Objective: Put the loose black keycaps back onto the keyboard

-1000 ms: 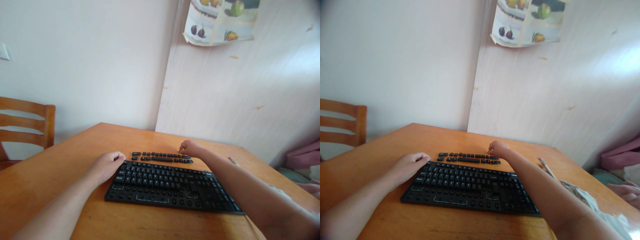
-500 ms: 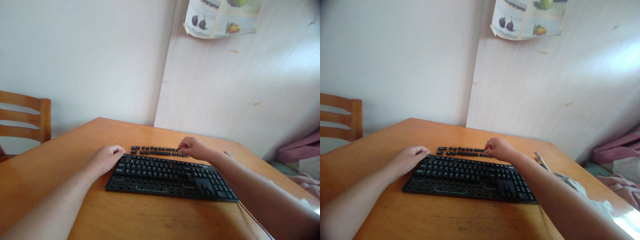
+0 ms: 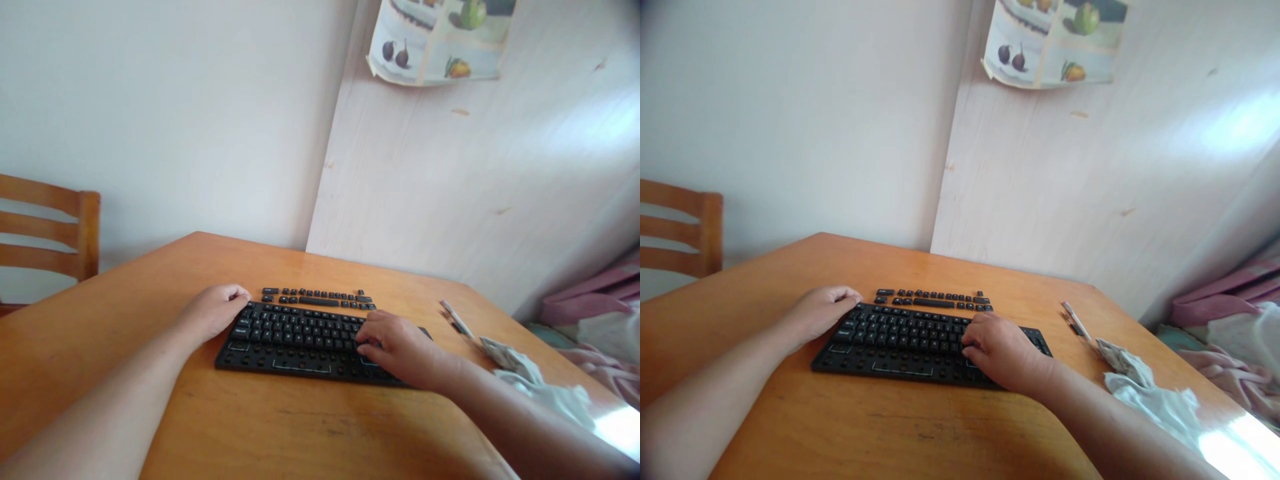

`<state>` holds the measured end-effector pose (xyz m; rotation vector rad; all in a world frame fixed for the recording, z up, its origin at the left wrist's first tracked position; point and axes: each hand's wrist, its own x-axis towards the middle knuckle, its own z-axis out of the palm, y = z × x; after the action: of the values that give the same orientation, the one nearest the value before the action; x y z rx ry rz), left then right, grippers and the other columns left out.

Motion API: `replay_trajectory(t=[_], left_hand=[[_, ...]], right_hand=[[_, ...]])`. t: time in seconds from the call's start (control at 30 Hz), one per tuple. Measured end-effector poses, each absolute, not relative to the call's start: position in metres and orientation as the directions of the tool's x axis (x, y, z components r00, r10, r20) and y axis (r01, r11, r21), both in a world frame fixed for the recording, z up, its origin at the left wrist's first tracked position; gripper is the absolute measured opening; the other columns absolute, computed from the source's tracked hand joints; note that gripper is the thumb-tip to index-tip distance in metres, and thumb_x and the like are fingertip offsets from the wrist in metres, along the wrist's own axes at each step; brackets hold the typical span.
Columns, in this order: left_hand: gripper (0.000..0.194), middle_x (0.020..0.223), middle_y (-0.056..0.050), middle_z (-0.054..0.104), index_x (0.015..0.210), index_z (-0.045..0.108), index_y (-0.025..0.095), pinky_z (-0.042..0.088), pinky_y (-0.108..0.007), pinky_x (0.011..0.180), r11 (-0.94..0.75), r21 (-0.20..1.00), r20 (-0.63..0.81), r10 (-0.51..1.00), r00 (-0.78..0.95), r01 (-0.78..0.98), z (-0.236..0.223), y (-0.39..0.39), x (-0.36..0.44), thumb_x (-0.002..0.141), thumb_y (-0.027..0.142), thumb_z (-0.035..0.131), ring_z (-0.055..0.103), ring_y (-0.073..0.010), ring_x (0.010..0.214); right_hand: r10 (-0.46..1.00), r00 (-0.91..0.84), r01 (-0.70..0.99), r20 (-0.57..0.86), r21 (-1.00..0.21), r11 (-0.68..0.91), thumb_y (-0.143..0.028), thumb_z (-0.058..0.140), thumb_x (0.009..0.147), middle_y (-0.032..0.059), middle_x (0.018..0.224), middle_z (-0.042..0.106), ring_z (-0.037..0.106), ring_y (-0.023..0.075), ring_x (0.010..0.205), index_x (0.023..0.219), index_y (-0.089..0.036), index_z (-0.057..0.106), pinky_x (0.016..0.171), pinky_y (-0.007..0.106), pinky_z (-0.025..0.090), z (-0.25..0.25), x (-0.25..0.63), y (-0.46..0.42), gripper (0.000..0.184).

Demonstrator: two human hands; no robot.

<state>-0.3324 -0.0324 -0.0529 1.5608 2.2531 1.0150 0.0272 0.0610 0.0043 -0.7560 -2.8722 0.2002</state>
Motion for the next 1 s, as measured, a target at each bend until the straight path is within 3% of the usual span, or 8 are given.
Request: replay_trajectory(t=[0.33,0.57,0.77,0.87,1.0], left_hand=[[0.034,0.091,-0.003,0.077,0.084,0.073,0.023,0.047,-0.031,0.075,0.205,0.661,0.194,0.883,-0.428,0.722,-0.052,-0.033,-0.332,0.08,0.048,0.051,0.068,-0.0253,0.088],[0.034,0.087,-0.002,0.076,0.081,0.072,0.023,0.046,-0.03,0.072,0.199,0.656,0.199,0.885,-0.422,0.728,-0.054,-0.032,-0.332,0.081,0.048,0.049,0.068,-0.0243,0.086],[0.034,0.086,-0.003,0.077,0.08,0.072,0.023,0.047,-0.031,0.074,0.205,0.68,0.184,0.882,-0.434,0.704,-0.051,-0.033,-0.329,0.079,0.049,0.05,0.068,-0.0256,0.086],[0.034,0.085,-0.002,0.076,0.079,0.072,0.022,0.047,-0.031,0.074,0.196,0.677,0.195,0.882,-0.429,0.709,-0.051,-0.033,-0.33,0.078,0.048,0.05,0.068,-0.0251,0.085],[0.034,0.084,-0.001,0.076,0.079,0.072,0.023,0.047,-0.029,0.072,0.186,0.658,0.209,0.886,-0.413,0.73,-0.053,-0.032,-0.332,0.08,0.048,0.049,0.068,-0.0239,0.083]], right_hand=[[0.506,-0.857,0.497,0.097,-0.104,0.862,-0.024,0.061,0.086,0.0038,0.087,0.065,0.057,0.0173,0.085,0.083,-0.021,0.07,0.077,0.027,0.042,0.0,0.025,0.058,0.01],[0.548,-0.833,0.549,0.075,0.001,0.836,-0.025,0.05,0.094,0.0057,0.084,0.066,0.059,0.0187,0.083,0.077,-0.021,0.067,0.076,0.029,0.042,-0.004,0.024,0.044,0.025],[0.613,-0.789,0.605,0.031,0.213,0.767,-0.019,0.048,0.088,0.0107,0.089,0.068,0.061,0.0243,0.084,0.105,-0.019,0.068,0.071,0.033,0.043,-0.012,0.022,0.02,0.027],[0.629,-0.777,0.61,-0.006,0.235,0.756,-0.019,0.05,0.086,0.0128,0.09,0.07,0.062,0.0249,0.084,0.116,-0.018,0.066,0.069,0.033,0.042,-0.014,0.021,0.015,0.034],[0.606,-0.796,0.592,-0.006,0.209,0.779,-0.02,0.049,0.086,0.0121,0.088,0.07,0.063,0.0244,0.081,0.107,-0.019,0.07,0.069,0.033,0.043,-0.01,0.022,0.017,0.03]])
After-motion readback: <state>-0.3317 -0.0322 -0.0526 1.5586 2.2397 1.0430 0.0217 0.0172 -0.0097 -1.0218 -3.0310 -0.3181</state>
